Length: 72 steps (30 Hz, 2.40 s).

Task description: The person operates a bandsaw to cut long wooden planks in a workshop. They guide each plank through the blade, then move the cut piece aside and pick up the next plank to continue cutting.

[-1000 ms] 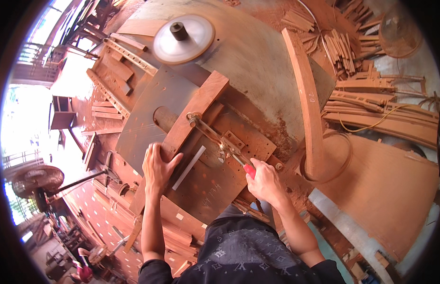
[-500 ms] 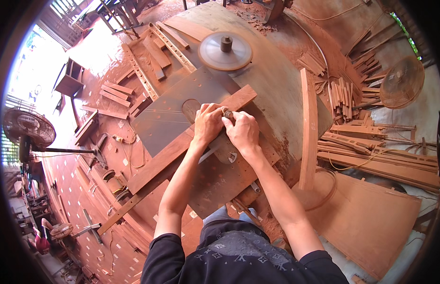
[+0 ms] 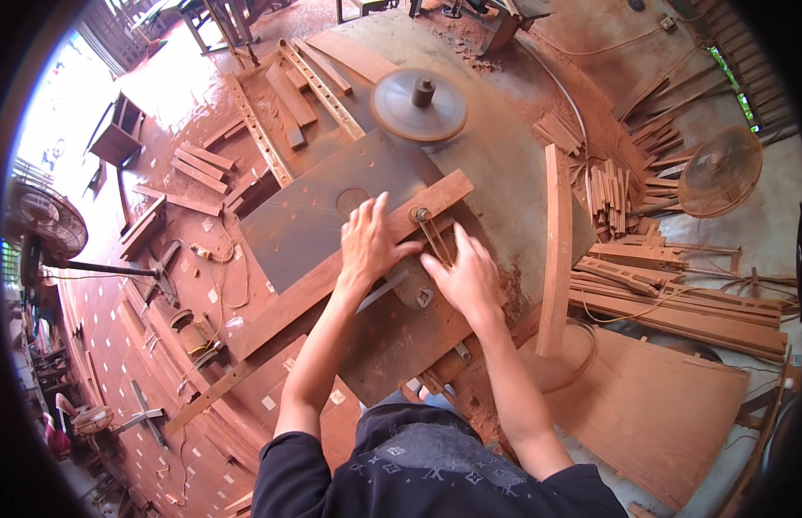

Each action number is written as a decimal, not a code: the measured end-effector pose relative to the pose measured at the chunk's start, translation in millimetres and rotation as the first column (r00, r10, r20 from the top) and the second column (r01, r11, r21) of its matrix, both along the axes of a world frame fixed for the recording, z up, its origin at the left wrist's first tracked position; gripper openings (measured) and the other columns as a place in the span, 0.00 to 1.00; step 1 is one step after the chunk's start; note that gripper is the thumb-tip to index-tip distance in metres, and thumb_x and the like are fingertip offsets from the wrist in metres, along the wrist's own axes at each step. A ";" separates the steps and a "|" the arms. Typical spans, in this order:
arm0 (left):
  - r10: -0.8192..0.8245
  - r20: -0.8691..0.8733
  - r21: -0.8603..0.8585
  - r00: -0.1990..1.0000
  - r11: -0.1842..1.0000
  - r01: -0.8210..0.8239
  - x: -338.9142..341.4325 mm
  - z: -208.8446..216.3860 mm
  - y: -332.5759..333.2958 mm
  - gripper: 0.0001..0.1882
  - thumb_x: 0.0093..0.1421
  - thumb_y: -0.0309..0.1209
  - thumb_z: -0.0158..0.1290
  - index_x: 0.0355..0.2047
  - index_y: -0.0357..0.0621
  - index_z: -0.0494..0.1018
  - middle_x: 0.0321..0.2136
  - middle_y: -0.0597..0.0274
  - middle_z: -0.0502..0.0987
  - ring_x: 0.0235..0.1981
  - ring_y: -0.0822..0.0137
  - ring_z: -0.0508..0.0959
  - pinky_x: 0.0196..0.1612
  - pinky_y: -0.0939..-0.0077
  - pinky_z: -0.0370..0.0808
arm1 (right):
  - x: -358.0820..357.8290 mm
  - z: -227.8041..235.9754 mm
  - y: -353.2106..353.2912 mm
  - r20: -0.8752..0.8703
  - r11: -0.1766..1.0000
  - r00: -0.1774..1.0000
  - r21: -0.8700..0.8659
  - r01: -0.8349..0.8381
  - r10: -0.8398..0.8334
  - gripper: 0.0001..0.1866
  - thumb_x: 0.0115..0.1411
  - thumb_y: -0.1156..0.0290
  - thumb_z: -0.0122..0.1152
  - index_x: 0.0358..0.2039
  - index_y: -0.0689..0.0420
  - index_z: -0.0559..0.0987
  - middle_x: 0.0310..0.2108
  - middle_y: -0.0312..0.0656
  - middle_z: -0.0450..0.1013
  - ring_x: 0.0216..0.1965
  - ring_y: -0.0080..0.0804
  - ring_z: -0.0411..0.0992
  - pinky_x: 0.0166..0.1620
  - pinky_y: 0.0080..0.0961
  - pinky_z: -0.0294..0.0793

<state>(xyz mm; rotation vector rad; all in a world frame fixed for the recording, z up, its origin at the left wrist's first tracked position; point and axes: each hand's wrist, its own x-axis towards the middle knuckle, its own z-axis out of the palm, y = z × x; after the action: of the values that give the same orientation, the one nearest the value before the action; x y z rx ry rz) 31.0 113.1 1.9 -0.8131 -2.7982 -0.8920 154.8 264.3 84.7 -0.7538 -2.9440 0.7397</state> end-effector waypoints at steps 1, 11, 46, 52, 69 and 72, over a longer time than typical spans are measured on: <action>0.012 0.111 -0.119 0.994 0.993 0.001 5.8 9.7 -14.3 0.60 0.40 0.56 0.77 0.67 0.39 0.62 0.58 0.51 0.72 0.59 0.50 0.73 0.56 0.51 0.73 | 24.0 5.6 3.6 0.091 1.000 0.996 -0.015 0.000 0.001 0.46 0.59 0.48 0.71 0.70 0.63 0.66 0.60 0.58 0.74 0.61 0.53 0.73 0.62 0.49 0.73; -0.001 0.075 -0.291 0.997 0.957 0.023 28.5 -0.7 -24.4 0.51 0.40 0.51 0.76 0.59 0.40 0.65 0.53 0.55 0.72 0.58 0.57 0.73 0.56 0.57 0.69 | 120.0 -51.7 44.2 0.318 0.897 0.947 -0.402 0.184 -0.051 0.20 0.59 0.58 0.64 0.42 0.62 0.82 0.39 0.64 0.81 0.47 0.65 0.79 0.51 0.53 0.77; 0.355 -0.036 -0.490 0.934 0.808 -0.326 63.6 -16.7 -128.1 0.65 0.49 0.67 0.67 0.78 0.53 0.47 0.68 0.55 0.59 0.72 0.48 0.57 0.72 0.20 0.45 | 72.3 -108.1 29.7 0.120 0.952 0.986 -0.267 0.147 -0.119 0.19 0.54 0.65 0.57 0.32 0.70 0.85 0.37 0.70 0.80 0.47 0.64 0.81 0.51 0.50 0.80; 0.380 -0.031 -0.541 0.925 0.771 -0.335 47.2 -20.2 -123.2 0.62 0.52 0.66 0.65 0.79 0.56 0.47 0.71 0.55 0.58 0.74 0.47 0.55 0.69 0.13 0.44 | 51.7 -118.6 30.8 0.125 0.928 0.978 -0.317 0.197 -0.165 0.20 0.55 0.65 0.58 0.34 0.72 0.85 0.37 0.71 0.80 0.48 0.63 0.81 0.49 0.49 0.81; 0.400 -0.007 -0.558 0.917 0.759 -0.335 22.8 -16.4 -130.3 0.63 0.53 0.65 0.66 0.78 0.56 0.45 0.73 0.53 0.54 0.75 0.44 0.54 0.70 0.15 0.44 | 27.9 -103.7 20.6 0.140 0.924 0.980 -0.338 0.179 -0.139 0.20 0.55 0.64 0.60 0.35 0.71 0.85 0.38 0.70 0.81 0.47 0.61 0.82 0.50 0.48 0.80; 0.400 0.000 -0.547 0.917 0.767 -0.335 19.7 -17.8 -132.2 0.63 0.52 0.65 0.66 0.78 0.57 0.46 0.73 0.54 0.55 0.75 0.45 0.54 0.70 0.15 0.43 | 25.1 -100.5 16.2 0.134 0.935 0.981 -0.310 0.172 -0.137 0.19 0.54 0.64 0.60 0.34 0.70 0.86 0.38 0.69 0.81 0.46 0.60 0.83 0.49 0.48 0.81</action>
<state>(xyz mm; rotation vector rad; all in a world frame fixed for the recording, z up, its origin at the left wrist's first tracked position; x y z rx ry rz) 50.7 -19.1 -15.8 -0.2130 -3.1863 -0.0777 179.9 280.5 -15.8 -1.0659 -2.8456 1.2168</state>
